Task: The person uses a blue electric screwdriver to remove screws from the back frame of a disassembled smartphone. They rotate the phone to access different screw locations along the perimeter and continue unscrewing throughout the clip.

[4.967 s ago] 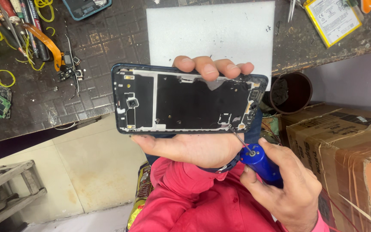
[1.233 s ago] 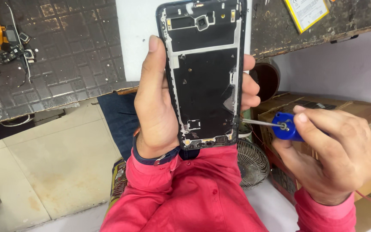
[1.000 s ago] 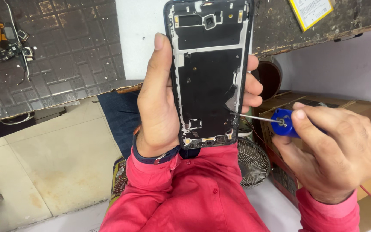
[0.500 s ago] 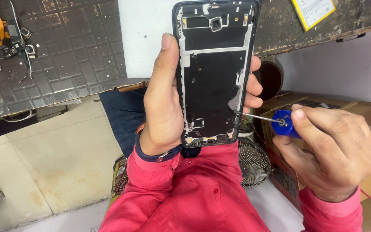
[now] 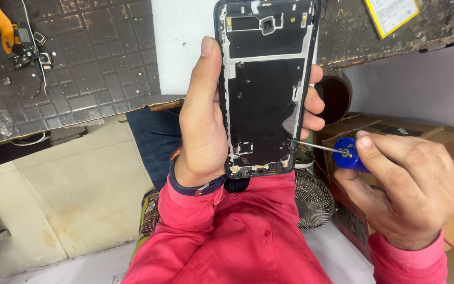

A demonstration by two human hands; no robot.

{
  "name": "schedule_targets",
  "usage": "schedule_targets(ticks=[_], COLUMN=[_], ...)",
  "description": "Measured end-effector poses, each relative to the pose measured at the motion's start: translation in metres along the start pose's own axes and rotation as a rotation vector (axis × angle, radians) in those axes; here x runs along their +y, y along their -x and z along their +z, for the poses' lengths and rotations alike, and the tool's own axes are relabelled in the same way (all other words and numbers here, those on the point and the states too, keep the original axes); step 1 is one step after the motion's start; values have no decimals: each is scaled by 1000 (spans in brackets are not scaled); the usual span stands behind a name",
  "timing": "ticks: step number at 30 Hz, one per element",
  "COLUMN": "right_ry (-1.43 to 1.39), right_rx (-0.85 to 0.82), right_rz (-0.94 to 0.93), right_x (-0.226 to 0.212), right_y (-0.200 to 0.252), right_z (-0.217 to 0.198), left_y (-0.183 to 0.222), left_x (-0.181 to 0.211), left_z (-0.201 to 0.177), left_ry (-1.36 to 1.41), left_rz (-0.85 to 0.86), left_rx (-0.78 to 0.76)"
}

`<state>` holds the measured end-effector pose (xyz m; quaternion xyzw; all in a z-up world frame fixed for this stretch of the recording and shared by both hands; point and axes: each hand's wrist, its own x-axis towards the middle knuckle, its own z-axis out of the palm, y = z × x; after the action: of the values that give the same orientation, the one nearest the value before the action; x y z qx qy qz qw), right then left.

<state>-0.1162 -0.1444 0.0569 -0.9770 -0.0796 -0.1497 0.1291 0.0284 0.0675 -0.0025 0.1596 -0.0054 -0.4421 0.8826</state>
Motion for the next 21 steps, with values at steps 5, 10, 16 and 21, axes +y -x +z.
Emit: schedule_targets(ticks=[5,10,16,21], right_ry=[-3,-14,-7,-15], right_rx=[-12,-17,-22,-24], right_rz=[-2,-1,7,13], right_x=[0,-1,-2,-4], right_y=[0,0,-1,-1], right_z=[1,1,0,1], left_y=[0,1,0,1], left_x=[1,0,1,1], left_z=[-2,-3,-5,-4], left_ry=[22,40,55,38], left_rz=[-3,4,-1,17], left_rx=[-2,-2,-14,-7])
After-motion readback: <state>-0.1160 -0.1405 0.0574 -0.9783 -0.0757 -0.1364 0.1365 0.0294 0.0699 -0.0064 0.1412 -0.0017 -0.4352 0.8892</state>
